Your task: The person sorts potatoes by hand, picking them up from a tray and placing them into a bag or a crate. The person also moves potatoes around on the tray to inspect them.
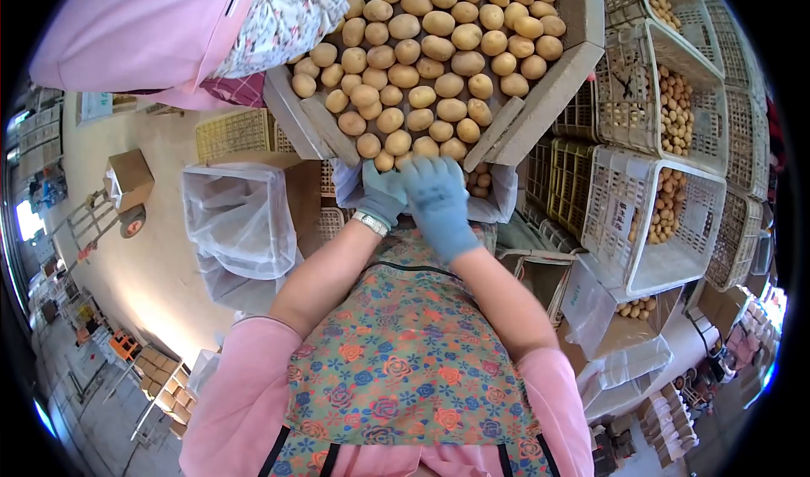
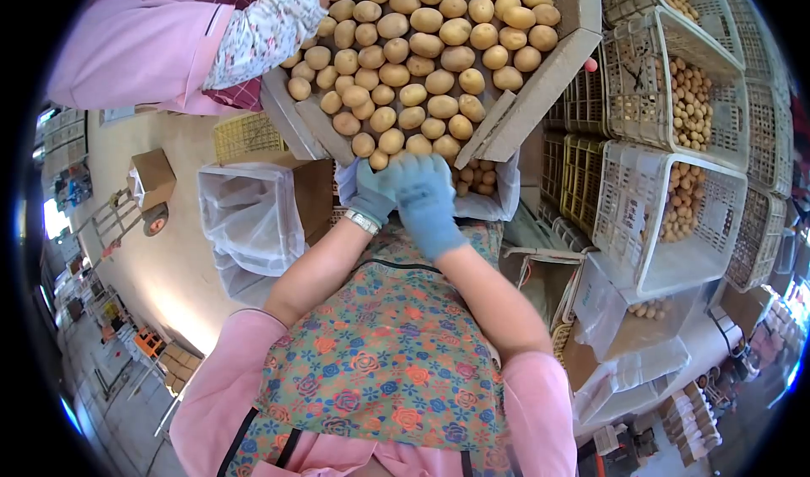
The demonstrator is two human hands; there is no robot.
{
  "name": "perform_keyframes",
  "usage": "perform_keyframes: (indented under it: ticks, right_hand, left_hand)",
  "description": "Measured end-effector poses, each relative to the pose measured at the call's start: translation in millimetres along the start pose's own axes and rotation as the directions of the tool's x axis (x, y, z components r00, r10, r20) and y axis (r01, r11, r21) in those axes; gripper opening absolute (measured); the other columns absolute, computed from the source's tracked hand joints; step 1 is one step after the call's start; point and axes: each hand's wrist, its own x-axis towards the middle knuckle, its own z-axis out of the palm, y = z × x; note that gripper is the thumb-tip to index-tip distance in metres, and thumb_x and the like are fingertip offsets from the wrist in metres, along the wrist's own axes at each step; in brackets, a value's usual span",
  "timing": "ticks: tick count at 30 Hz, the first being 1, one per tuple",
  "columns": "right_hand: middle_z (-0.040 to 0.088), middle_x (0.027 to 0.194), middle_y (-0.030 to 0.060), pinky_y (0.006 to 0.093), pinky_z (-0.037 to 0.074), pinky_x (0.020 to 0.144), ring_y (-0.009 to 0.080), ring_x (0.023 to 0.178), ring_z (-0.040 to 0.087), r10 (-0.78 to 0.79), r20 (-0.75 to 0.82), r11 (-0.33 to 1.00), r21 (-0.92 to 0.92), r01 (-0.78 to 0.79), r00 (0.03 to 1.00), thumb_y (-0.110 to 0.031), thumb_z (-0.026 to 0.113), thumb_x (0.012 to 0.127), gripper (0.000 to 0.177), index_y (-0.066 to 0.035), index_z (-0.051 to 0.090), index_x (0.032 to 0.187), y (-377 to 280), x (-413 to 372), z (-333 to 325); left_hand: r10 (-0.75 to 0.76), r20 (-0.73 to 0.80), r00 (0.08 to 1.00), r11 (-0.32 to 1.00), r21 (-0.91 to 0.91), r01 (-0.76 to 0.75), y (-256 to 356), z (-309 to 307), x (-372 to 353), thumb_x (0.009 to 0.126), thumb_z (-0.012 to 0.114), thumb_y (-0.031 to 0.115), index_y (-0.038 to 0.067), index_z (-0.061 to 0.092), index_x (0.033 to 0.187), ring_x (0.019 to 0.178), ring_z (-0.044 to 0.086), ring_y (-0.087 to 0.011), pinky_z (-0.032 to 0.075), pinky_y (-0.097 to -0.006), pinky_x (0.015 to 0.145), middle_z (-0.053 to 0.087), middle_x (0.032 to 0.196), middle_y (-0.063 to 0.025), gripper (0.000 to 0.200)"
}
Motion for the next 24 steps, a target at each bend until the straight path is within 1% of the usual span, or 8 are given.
perform_keyframes:
  ticks: [2,10,12,13,14,17,20,24]
  right_hand:
    - [0.059,0.106,0.0037,0.0419,0.045,0.087,0.024,0.101,0.059,0.057,0.148,0.906,-0.423,0.011,0.987,-0.019,0.068,0.087,0.041,-0.013,0.06,0.126,-7,22,15]
    - [0.061,0.11,0.0012,0.0411,0.046,0.076,0.0196,0.096,0.06,-0.139,0.229,0.897,-0.383,0.22,0.964,-0.026,0.073,0.083,0.057,-0.016,0.057,0.136,42,43,32]
    - [0.063,0.107,0.0009,0.0416,0.047,0.082,0.0199,0.098,0.062,-0.012,0.307,0.967,-0.239,0.089,0.952,-0.019,0.066,0.088,0.045,-0.018,0.06,0.133,41,44,20]
    - [0.064,0.107,0.0005,0.0388,0.048,0.082,0.0203,0.095,0.063,-0.074,0.182,0.978,-0.178,0.107,0.981,-0.017,0.069,0.084,0.044,-0.017,0.063,0.127,43,38,14]
    - [0.064,0.107,0.0005,0.0388,0.048,0.082,0.0203,0.095,0.063,-0.081,0.183,0.978,-0.174,0.114,0.98,-0.017,0.069,0.084,0.044,-0.017,0.063,0.127,44,34,13]
    - [0.065,0.106,-0.0001,0.0396,0.048,0.082,0.0213,0.092,0.062,-0.116,-0.012,0.983,-0.143,0.114,0.993,-0.017,0.072,0.081,0.042,-0.017,0.065,0.122,48,26,17]
    - [0.062,0.129,0.0018,0.0417,0.048,0.092,0.0255,0.104,0.061,0.028,0.069,1.0,-0.002,-0.027,0.997,-0.018,0.076,0.078,0.058,-0.015,0.06,0.134,47,25,23]
    - [0.062,0.132,0.0043,0.0422,0.048,0.093,0.027,0.103,0.061,-0.078,0.196,0.996,0.047,0.07,0.978,-0.018,0.076,0.079,0.056,-0.015,0.06,0.132,22,56,20]
  left_hand:
    - [-0.036,-0.237,0.971,0.987,-0.161,-0.002,4,-2,-3,0.099,0.04,0.056,0.012,0.034,0.16,0.153,0.03,-0.0368,0.027,-0.057,0.124,0.032,0.166,-0.0171,0.076]
    - [-0.008,-0.418,0.908,1.0,-0.012,0.003,-1,13,-11,0.097,0.049,0.055,0.01,0.039,0.157,0.145,0.044,-0.0303,0.032,-0.0473,0.123,0.046,0.157,-0.0126,0.075]
    - [0.453,-0.018,0.891,0.687,0.644,-0.337,1,-46,1,0.097,0.061,0.043,0.011,0.049,0.15,0.134,0.055,-0.0287,0.042,-0.0486,0.115,0.057,0.146,-0.0124,0.063]
    - [0.623,0.164,0.765,0.491,0.679,-0.546,-7,-110,19,0.095,0.068,0.03,0.01,0.059,0.141,0.123,0.063,-0.0284,0.052,-0.0494,0.103,0.065,0.133,-0.0125,0.051]
    - [0.629,0.163,0.76,0.487,0.679,-0.549,-4,-108,17,0.095,0.068,0.03,0.01,0.059,0.141,0.123,0.063,-0.0284,0.052,-0.0494,0.103,0.065,0.133,-0.0125,0.051]
    - [0.299,-0.007,0.954,0.91,0.303,-0.283,2,-55,-1,0.098,0.056,0.043,0.012,0.054,0.145,0.133,0.054,-0.0304,0.042,-0.0511,0.112,0.058,0.143,-0.0131,0.056]
    - [-0.123,0.024,0.992,0.978,-0.165,0.125,9,-1,-16,0.102,0.043,0.055,0.014,0.05,0.149,0.143,0.045,-0.0323,0.032,-0.0527,0.122,0.051,0.152,-0.0137,0.064]
    - [-0.041,-0.174,0.984,0.987,-0.161,0.012,2,3,-11,0.099,0.039,0.061,0.018,0.045,0.153,0.142,0.046,-0.035,0.038,-0.0542,0.117,0.046,0.157,-0.0115,0.07]
